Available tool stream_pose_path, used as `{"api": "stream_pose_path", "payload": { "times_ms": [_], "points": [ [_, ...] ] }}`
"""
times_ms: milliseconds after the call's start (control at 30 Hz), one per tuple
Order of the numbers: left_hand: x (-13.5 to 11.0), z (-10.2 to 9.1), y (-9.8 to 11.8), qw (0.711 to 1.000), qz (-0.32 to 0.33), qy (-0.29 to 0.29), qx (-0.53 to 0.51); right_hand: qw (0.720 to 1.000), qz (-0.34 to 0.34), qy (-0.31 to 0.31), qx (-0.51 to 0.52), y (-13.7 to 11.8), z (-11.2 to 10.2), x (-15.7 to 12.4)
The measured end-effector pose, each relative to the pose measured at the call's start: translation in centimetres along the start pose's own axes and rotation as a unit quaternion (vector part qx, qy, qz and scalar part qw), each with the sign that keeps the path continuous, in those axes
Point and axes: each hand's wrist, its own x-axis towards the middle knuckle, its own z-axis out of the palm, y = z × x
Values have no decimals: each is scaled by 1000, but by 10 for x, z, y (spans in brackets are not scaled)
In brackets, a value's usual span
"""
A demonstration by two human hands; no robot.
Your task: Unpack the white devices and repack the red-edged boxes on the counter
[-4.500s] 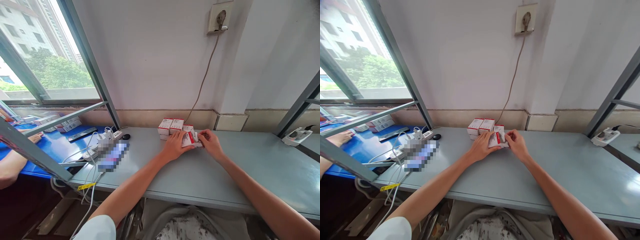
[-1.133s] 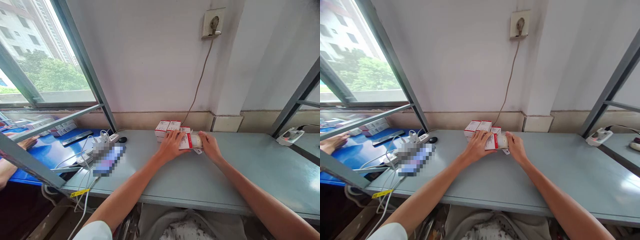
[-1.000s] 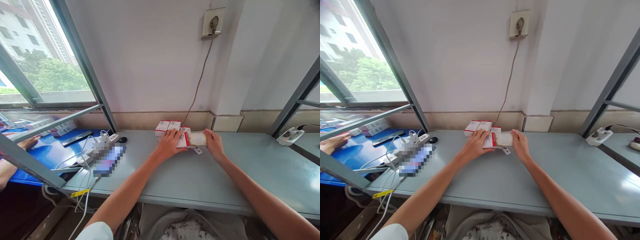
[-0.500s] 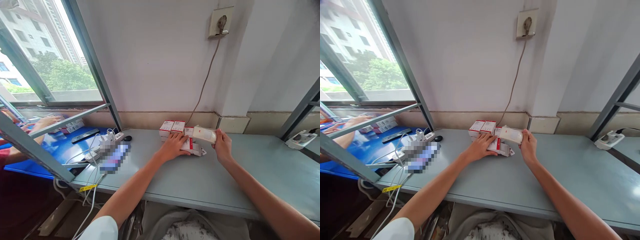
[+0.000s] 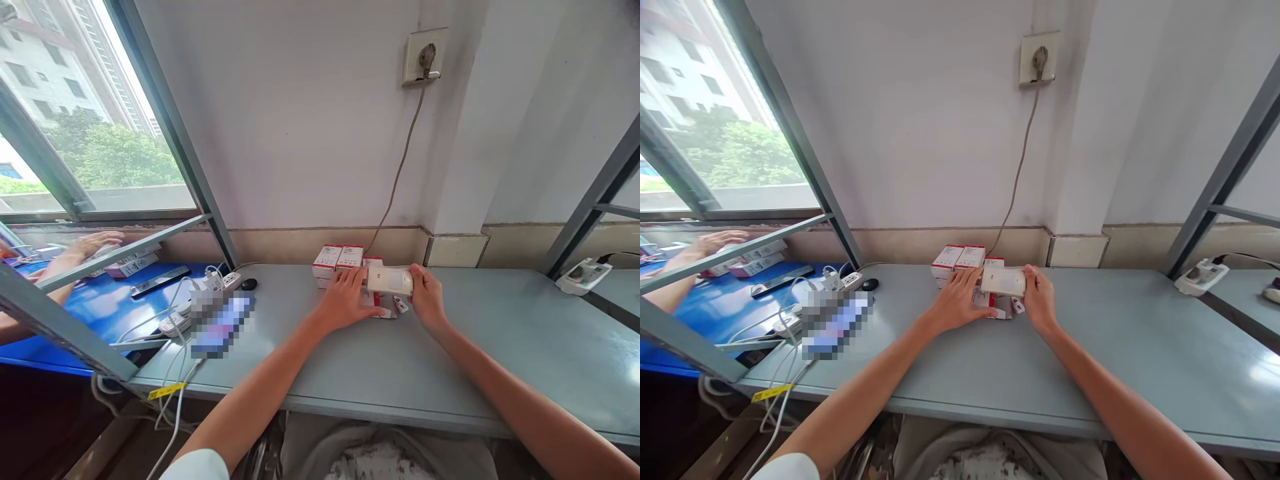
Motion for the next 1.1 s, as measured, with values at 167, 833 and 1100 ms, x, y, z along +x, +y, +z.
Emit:
{"api": "stream_pose_path", "payload": {
  "times_ms": [167, 833, 1100],
  "points": [
    [5, -1, 10, 995, 27, 96, -25, 998, -49, -34, 2, -7, 4, -8],
    [1, -2, 9, 997, 31, 73, 18, 982, -168, 51, -75, -10, 0, -19],
    [1, 1, -1, 994, 26, 89, 66, 965, -248, -32, -81, -20, 2, -21]
  ]
}}
